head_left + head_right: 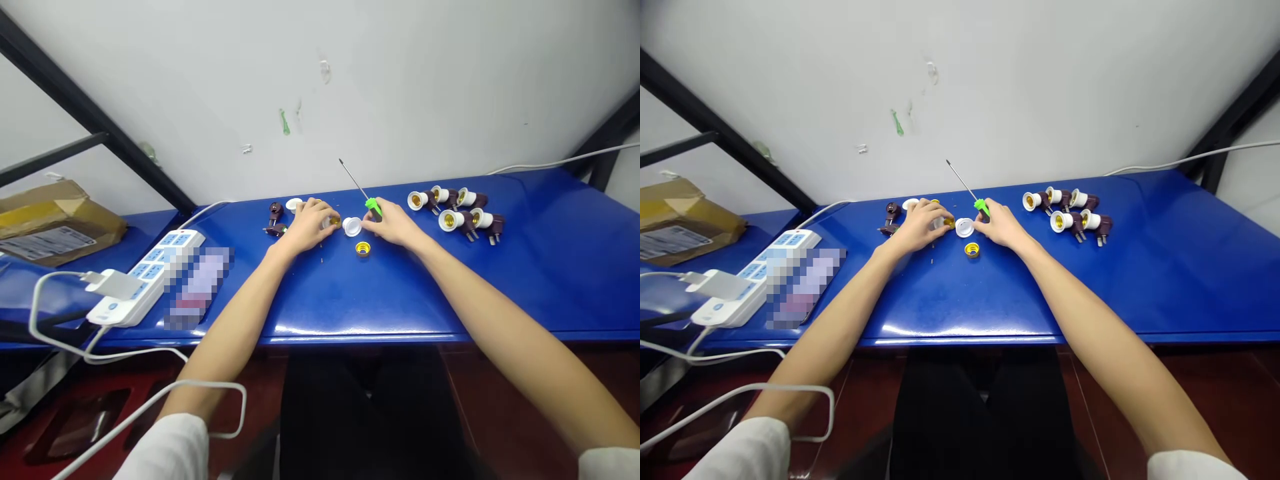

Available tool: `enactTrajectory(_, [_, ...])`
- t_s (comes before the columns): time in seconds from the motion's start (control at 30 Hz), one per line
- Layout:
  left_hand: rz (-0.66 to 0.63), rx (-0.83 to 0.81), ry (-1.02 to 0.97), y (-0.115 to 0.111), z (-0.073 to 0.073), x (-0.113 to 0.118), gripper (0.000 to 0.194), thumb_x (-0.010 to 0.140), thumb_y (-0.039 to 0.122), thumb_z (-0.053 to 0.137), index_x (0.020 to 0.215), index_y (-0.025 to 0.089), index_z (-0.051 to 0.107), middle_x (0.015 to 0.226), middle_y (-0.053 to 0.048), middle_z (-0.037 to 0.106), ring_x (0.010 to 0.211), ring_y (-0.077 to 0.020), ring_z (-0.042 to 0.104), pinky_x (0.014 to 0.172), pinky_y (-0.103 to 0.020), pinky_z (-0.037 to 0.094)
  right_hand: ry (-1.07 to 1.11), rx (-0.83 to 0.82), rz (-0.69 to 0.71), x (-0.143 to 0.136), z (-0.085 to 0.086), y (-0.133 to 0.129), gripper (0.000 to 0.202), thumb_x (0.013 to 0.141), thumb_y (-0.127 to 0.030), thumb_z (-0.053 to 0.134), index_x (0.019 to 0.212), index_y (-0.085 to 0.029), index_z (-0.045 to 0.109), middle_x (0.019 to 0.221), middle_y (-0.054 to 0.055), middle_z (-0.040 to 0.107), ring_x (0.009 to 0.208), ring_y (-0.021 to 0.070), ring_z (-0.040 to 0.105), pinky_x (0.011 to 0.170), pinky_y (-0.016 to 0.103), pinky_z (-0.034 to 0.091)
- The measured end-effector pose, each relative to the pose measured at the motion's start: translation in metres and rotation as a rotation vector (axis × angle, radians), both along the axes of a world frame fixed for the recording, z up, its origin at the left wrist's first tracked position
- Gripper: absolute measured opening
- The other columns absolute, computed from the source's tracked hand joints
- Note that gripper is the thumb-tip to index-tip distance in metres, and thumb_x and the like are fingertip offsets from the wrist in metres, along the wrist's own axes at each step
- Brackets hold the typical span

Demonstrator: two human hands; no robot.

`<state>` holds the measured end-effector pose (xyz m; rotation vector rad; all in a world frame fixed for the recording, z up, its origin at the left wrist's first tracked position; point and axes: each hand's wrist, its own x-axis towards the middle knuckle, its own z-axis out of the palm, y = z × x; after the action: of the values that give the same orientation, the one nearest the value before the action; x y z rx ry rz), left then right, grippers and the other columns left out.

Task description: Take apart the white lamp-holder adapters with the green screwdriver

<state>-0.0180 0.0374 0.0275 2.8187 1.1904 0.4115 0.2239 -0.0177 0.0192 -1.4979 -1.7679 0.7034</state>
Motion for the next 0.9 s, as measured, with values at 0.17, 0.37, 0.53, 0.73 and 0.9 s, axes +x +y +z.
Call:
enactTrajectory(0.17, [0.130,0.021,-0.008,0.002,0.002,-0.004,0.033,0.098,0.024,0.056,0.127,0.023,0.074,0.130,-0.012,0.073,0.129,-0.0350,0.055,0.110,-0.056,0.037,0.026,-0.062,0.033,-0.004,0.008,-0.007,0.017,0.090,-0.022,0.067,0.089,-0.023,0.050,0.102,0.003,0.078,0.064,0.0134,0.063,0.069,0.031,0.048])
enactTrajectory(0.37, [0.075,0.051,-0.142,-0.006,0.006,0.004,0.037,0.106,0.034,0.050,0.135,0.023,0.069,0.136,-0.012,0.070,0.129,-0.0303,0.056,0.114,-0.051,0.039,0.067,-0.087,0.131,-0.004,0.014,-0.011,0.010,0.091,-0.025,0.065,0.098,-0.021,0.059,0.094,0.002,0.078,0.064,0.0136,0.062,0.067,0.030,0.049])
enactTrajectory(0.53, [-0.097,-0.014,-0.132,-0.014,0.006,0.013,0.041,0.101,0.049,0.062,0.132,0.024,0.071,0.135,-0.011,0.072,0.128,-0.0299,0.057,0.112,-0.048,0.040,0.168,-0.150,0.040,0.005,0.016,-0.009,0.018,0.091,-0.028,0.069,0.089,-0.025,0.051,0.065,-0.003,0.064,0.053,0.0144,0.056,0.054,0.028,0.045])
enactTrajectory(0.73, [-0.096,-0.036,-0.081,-0.010,0.003,0.012,0.035,0.099,0.042,0.066,0.128,0.025,0.075,0.132,-0.010,0.075,0.126,-0.0306,0.057,0.111,-0.050,0.037,0.412,-0.398,0.194,0.013,0.024,-0.014,0.032,0.085,-0.029,0.082,0.077,-0.023,0.052,0.070,0.001,0.060,0.066,0.0213,0.074,0.041,0.024,0.041])
enactTrajectory(0.9, [-0.018,-0.018,-0.053,0.001,0.003,0.002,0.030,0.097,0.040,0.068,0.120,0.025,0.079,0.130,-0.011,0.076,0.127,-0.0341,0.055,0.109,-0.053,0.036,0.364,-0.492,0.291,0.009,0.028,-0.020,0.028,0.083,-0.028,0.088,0.079,-0.018,0.062,0.083,0.007,0.073,0.071,0.0233,0.079,0.042,0.023,0.049])
